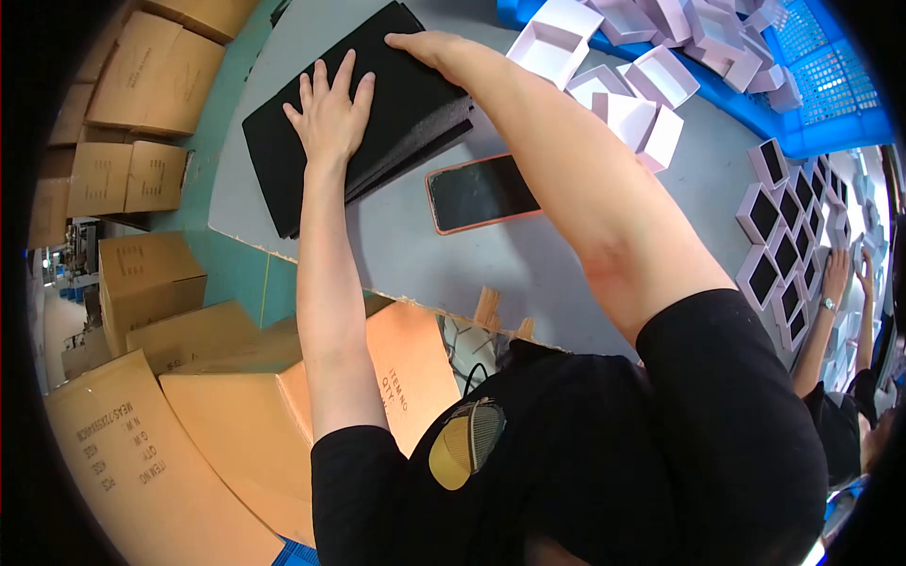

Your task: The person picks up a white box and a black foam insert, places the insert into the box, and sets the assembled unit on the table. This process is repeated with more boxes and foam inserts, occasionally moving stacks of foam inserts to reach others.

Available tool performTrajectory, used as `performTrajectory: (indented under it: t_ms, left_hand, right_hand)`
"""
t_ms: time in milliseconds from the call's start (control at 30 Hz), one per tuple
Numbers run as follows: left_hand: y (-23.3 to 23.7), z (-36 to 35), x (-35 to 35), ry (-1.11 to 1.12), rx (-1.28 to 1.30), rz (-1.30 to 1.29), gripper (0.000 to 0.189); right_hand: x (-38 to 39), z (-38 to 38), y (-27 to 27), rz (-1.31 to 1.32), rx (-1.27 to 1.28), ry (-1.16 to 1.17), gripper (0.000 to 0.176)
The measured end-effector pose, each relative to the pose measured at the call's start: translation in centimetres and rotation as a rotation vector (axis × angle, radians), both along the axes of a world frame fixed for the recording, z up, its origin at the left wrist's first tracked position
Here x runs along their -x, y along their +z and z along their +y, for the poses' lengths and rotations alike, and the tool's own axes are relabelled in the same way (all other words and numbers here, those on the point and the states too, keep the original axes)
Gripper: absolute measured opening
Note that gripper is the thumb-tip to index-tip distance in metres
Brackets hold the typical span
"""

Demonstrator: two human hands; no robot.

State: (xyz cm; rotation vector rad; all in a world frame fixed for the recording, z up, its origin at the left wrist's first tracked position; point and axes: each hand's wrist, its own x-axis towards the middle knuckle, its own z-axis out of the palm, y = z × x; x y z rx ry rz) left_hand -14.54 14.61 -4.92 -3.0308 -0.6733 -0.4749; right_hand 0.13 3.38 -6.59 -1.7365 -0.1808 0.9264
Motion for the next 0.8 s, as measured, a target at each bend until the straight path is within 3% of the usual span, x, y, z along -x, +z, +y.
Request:
performTrajectory:
  t_ms: [67, 167, 300, 567, 733, 800]
  left_hand:
    - [-0.1, 0.0, -0.1, -0.001, -0.014, -0.011, 0.058]
    - [-0.2, 0.0, -0.2, -0.017, -0.006, -0.016, 0.058]
    - [-0.2, 0.2, -0.1, -0.036, 0.001, -0.046, 0.059]
    - [-0.5, 0.7, -0.1, -0.052, 0.024, -0.072, 0.058]
    - [-0.4, 0.7, -0.2, -0.030, 0.027, -0.049, 0.058]
    - [-0.3, 0.6, -0.2, -0.027, 0.032, -0.041, 0.058]
  right_hand:
    - [1.4, -1.7, 2.6, -0.091, 0.152, 0.008, 0.065]
    - [2.5, -2.4, 1.4, -0.325, 0.211, -0.109, 0.065]
    - [2.3, -2.6, 0.2, -0.319, 0.084, -0.136, 0.070]
    - [-1.0, -3.0, -2.1, -0.462, 0.135, 0.016, 0.080]
    - [-0.6, -6.3, 1.7, -0.466, 0.243, 0.207, 0.087]
    - [0.9, -8.0, 4.0, -0.590, 0.144, 0.205, 0.086]
